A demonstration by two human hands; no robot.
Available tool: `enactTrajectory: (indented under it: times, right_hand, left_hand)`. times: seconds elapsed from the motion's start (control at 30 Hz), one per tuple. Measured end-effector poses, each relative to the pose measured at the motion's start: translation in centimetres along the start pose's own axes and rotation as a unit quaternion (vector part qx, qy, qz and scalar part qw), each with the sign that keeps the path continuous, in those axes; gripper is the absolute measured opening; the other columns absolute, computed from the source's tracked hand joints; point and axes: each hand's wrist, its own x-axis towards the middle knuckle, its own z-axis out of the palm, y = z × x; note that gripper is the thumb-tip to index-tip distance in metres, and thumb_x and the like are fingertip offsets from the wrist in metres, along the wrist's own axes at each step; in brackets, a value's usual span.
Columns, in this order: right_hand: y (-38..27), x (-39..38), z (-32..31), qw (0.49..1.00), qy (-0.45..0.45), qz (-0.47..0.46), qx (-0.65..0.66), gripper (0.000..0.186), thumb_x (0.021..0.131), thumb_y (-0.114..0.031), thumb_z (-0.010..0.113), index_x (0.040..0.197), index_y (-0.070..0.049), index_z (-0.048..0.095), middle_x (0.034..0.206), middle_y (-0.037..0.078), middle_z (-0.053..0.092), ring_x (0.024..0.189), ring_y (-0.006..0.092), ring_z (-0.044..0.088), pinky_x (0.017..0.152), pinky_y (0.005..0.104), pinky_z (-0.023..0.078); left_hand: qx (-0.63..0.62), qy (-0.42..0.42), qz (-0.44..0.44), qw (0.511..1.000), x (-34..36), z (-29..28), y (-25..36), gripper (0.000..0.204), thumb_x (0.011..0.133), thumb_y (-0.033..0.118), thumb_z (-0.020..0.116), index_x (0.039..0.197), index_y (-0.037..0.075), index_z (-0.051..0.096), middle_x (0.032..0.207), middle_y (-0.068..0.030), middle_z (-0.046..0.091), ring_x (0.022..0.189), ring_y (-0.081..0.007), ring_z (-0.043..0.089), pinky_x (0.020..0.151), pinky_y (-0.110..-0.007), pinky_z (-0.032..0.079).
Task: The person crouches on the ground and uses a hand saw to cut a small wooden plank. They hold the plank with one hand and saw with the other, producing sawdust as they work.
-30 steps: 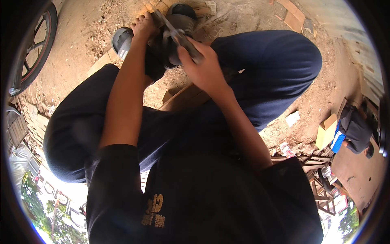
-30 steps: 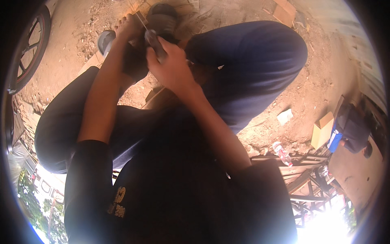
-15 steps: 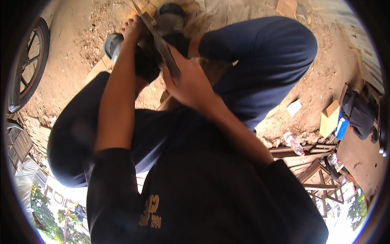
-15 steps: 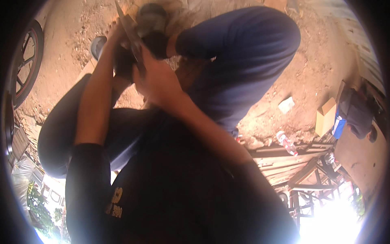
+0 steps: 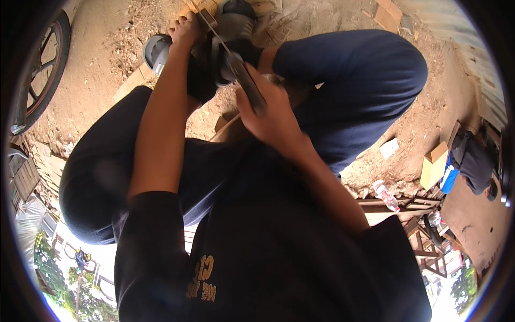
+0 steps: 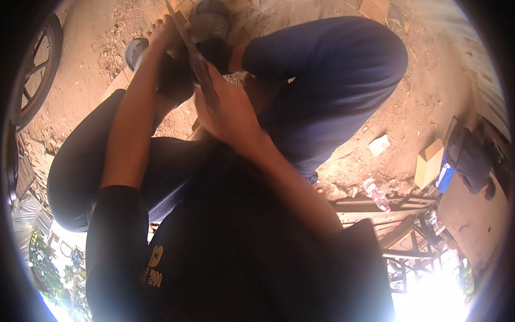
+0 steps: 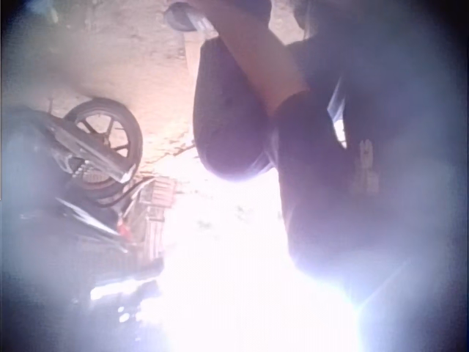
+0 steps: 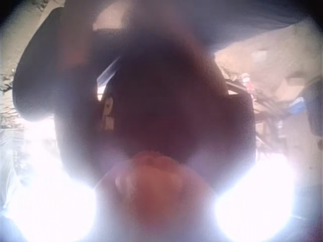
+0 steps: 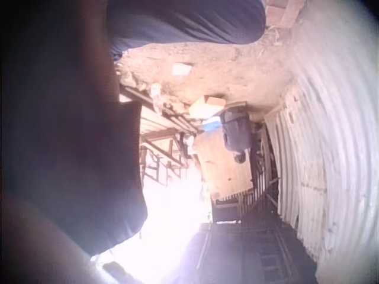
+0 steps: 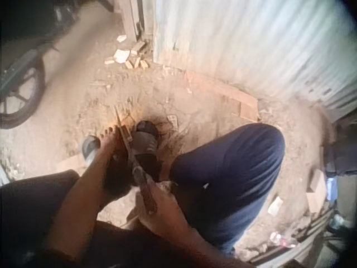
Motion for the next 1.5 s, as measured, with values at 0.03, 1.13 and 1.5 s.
enactTrajectory:
  times: [0.03,1.13,1.5]
  right_hand:
    - [0.6,1.8,0.6,0.999,-0.003,0.029,-0.036,0.036,0.087,-0.012,0.061,0.121,0.001,0.057,0.08,0.022,0.066,0.076,0.0391,0.067,0.068,0.0386,0.053]
    - [-0.8,1.8,0.5,0.999,-0.018,0.043,-0.004,0.024,0.088,-0.015,0.059,0.106,0.001,0.061,0.081,0.025,0.065,0.08,0.0415,0.066,0.068,0.0424,0.052]
    - [-0.2,2.3,0.6,0.997,-0.035,0.073,0.013,0.024,0.09,-0.018,0.057,0.104,0.002,0.063,0.082,0.024,0.067,0.08,0.0417,0.066,0.073,0.0433,0.051]
  left_hand:
    - [-0.019,0.009,0.007,1.0,0.0,0.2,1.0,0.067,0.076,0.035,0.07,0.13,0.007,0.042,0.136,-0.0221,0.049,0.133,-0.0375,0.04,0.107,-0.055,0.03]
    - [-0.006,-0.008,0.0,1.0,-1.6,-1.2,1.2,0.065,0.076,0.026,0.068,0.132,0.006,0.042,0.134,-0.0188,0.051,0.13,-0.035,0.045,0.105,-0.053,0.034]
    - [-0.014,0.029,0.008,0.999,-1.6,-0.5,1.1,0.06,0.077,0.025,0.065,0.13,0.006,0.043,0.131,-0.0205,0.053,0.127,-0.0369,0.047,0.103,-0.054,0.035]
